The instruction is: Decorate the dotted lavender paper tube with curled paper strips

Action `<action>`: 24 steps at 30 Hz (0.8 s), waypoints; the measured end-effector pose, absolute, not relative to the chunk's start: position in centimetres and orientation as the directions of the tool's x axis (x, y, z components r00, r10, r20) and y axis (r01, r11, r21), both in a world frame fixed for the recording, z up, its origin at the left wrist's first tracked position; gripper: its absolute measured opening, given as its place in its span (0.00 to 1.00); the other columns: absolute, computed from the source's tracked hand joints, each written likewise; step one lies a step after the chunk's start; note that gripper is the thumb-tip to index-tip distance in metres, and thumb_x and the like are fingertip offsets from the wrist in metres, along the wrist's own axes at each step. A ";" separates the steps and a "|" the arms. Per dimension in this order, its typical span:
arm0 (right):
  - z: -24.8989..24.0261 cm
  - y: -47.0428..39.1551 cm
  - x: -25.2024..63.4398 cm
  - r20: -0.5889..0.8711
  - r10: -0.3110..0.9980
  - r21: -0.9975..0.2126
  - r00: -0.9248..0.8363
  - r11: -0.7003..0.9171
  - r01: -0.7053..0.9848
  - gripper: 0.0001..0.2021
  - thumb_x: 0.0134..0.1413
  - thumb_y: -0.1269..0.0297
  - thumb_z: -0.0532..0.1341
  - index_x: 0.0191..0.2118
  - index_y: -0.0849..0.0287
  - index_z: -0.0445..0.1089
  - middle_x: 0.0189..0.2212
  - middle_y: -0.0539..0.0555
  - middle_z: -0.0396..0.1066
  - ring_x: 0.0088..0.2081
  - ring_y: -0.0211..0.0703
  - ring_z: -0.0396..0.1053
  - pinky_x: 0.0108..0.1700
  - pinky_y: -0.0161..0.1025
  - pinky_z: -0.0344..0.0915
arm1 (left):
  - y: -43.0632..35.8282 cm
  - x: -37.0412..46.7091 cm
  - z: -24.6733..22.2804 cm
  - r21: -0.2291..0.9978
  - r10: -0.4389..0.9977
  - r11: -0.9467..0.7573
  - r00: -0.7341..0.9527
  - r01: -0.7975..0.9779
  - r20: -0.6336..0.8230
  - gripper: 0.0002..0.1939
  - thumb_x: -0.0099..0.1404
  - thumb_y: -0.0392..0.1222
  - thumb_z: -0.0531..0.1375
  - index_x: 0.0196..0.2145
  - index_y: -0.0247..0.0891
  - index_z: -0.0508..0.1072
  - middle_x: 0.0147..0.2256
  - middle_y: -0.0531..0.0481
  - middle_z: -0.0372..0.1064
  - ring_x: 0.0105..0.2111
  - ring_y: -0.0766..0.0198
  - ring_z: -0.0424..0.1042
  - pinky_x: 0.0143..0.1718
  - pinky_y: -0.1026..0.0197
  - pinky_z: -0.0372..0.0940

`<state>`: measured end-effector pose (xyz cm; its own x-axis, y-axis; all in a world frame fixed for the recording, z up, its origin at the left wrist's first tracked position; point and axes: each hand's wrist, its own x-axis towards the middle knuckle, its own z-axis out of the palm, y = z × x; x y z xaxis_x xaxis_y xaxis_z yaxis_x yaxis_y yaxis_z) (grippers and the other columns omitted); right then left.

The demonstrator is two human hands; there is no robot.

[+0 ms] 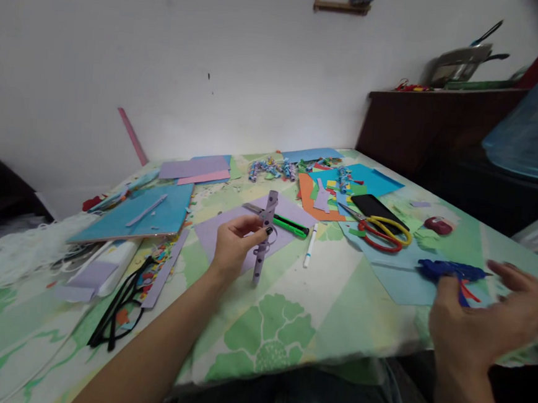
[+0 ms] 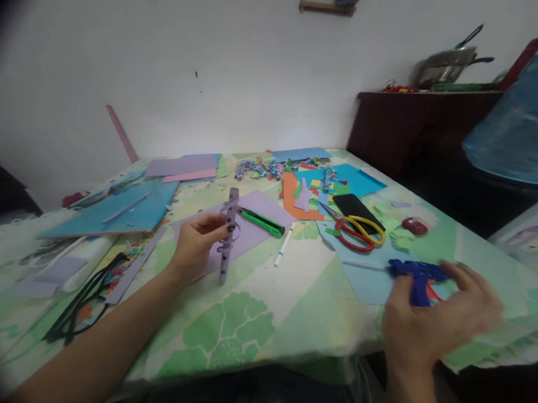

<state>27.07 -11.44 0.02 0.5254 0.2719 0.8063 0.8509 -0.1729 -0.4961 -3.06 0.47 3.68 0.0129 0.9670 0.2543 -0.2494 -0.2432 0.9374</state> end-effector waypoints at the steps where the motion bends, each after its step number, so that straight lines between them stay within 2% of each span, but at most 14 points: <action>1: 1.0 -11.0 25.9 0.806 0.307 -0.519 0.506 -0.043 0.854 0.22 0.45 0.64 0.61 0.49 0.60 0.64 0.48 0.65 0.63 0.53 0.61 0.60 0.52 0.60 0.57 | 0.5 -3.1 3.7 0.940 0.966 -0.254 -0.007 -0.229 0.260 0.12 0.43 0.37 0.70 0.29 0.35 0.77 0.24 0.52 0.72 0.23 0.69 0.68 0.25 0.65 0.63; 2: 1.9 -10.4 24.7 0.776 0.391 -0.571 0.495 0.105 0.814 0.19 0.47 0.63 0.61 0.47 0.58 0.65 0.47 0.62 0.65 0.51 0.57 0.63 0.48 0.54 0.63 | 0.5 -3.1 3.7 0.941 0.965 -0.260 -0.023 -0.215 0.262 0.12 0.44 0.37 0.69 0.29 0.35 0.77 0.24 0.52 0.72 0.23 0.69 0.68 0.25 0.66 0.63; 4: 3.6 -8.7 22.3 0.693 0.572 -0.686 0.440 0.333 0.647 0.14 0.50 0.61 0.60 0.43 0.56 0.67 0.43 0.58 0.68 0.46 0.49 0.67 0.44 0.48 0.66 | 0.4 -3.1 3.9 0.940 0.963 -0.268 -0.053 -0.213 0.263 0.12 0.44 0.37 0.69 0.29 0.35 0.77 0.25 0.52 0.72 0.24 0.69 0.68 0.25 0.66 0.63; 7: 5.4 -5.5 18.8 0.547 0.807 -0.806 0.222 0.436 0.400 0.09 0.50 0.61 0.61 0.39 0.56 0.69 0.40 0.55 0.71 0.41 0.44 0.69 0.44 0.45 0.66 | 0.5 -3.2 4.0 0.934 0.968 -0.251 -0.063 -0.253 0.243 0.12 0.43 0.37 0.70 0.29 0.34 0.76 0.26 0.52 0.73 0.26 0.69 0.69 0.28 0.66 0.65; 9: 5.9 -3.3 16.8 0.444 0.896 -0.863 0.031 0.418 0.284 0.10 0.48 0.61 0.62 0.38 0.57 0.70 0.39 0.55 0.71 0.40 0.43 0.69 0.43 0.44 0.66 | 0.6 -3.2 4.0 0.928 0.977 -0.214 -0.053 -0.305 0.208 0.13 0.43 0.37 0.70 0.30 0.34 0.76 0.27 0.52 0.73 0.26 0.69 0.69 0.30 0.65 0.65; 11: 6.0 -1.5 15.1 0.304 0.943 -0.916 -0.138 0.329 0.229 0.13 0.41 0.63 0.66 0.37 0.58 0.71 0.39 0.56 0.72 0.40 0.44 0.69 0.43 0.45 0.66 | 0.8 -3.3 4.0 0.914 0.985 -0.170 -0.056 -0.368 0.160 0.14 0.43 0.38 0.70 0.30 0.34 0.76 0.27 0.52 0.73 0.26 0.69 0.70 0.31 0.65 0.65; 13: 5.8 -0.3 13.8 0.150 0.938 -0.975 -0.313 0.193 0.112 0.15 0.38 0.65 0.67 0.38 0.59 0.72 0.39 0.56 0.73 0.41 0.45 0.69 0.45 0.45 0.65 | 0.9 -3.4 4.1 0.897 0.991 -0.136 -0.065 -0.421 0.120 0.13 0.42 0.38 0.70 0.28 0.34 0.76 0.27 0.52 0.73 0.26 0.70 0.70 0.32 0.65 0.65; 15: 5.4 0.2 12.9 0.076 0.905 -0.997 -0.418 0.073 -0.025 0.16 0.38 0.65 0.68 0.38 0.59 0.73 0.39 0.56 0.74 0.42 0.44 0.70 0.47 0.44 0.64 | 0.8 -3.4 4.3 0.884 0.994 -0.113 -0.056 -0.455 0.098 0.12 0.43 0.38 0.70 0.27 0.33 0.75 0.26 0.53 0.72 0.26 0.70 0.70 0.33 0.65 0.65; 19: 4.3 0.2 12.2 0.071 0.919 -0.980 -0.388 -0.007 -0.197 0.14 0.39 0.64 0.68 0.37 0.59 0.74 0.35 0.54 0.74 0.37 0.41 0.71 0.44 0.42 0.64 | 0.6 -3.2 4.6 0.868 0.996 -0.081 -0.020 -0.490 0.082 0.12 0.43 0.38 0.70 0.27 0.32 0.75 0.26 0.52 0.72 0.26 0.68 0.71 0.34 0.63 0.66; 24: 3.7 -0.3 12.1 0.069 0.955 -0.970 -0.289 -0.004 -0.245 0.12 0.38 0.64 0.69 0.33 0.59 0.75 0.31 0.52 0.74 0.33 0.41 0.71 0.43 0.42 0.64 | 0.5 -3.0 4.3 0.872 0.998 -0.056 -0.003 -0.486 0.062 0.13 0.41 0.37 0.70 0.27 0.32 0.75 0.26 0.52 0.72 0.27 0.68 0.70 0.32 0.63 0.65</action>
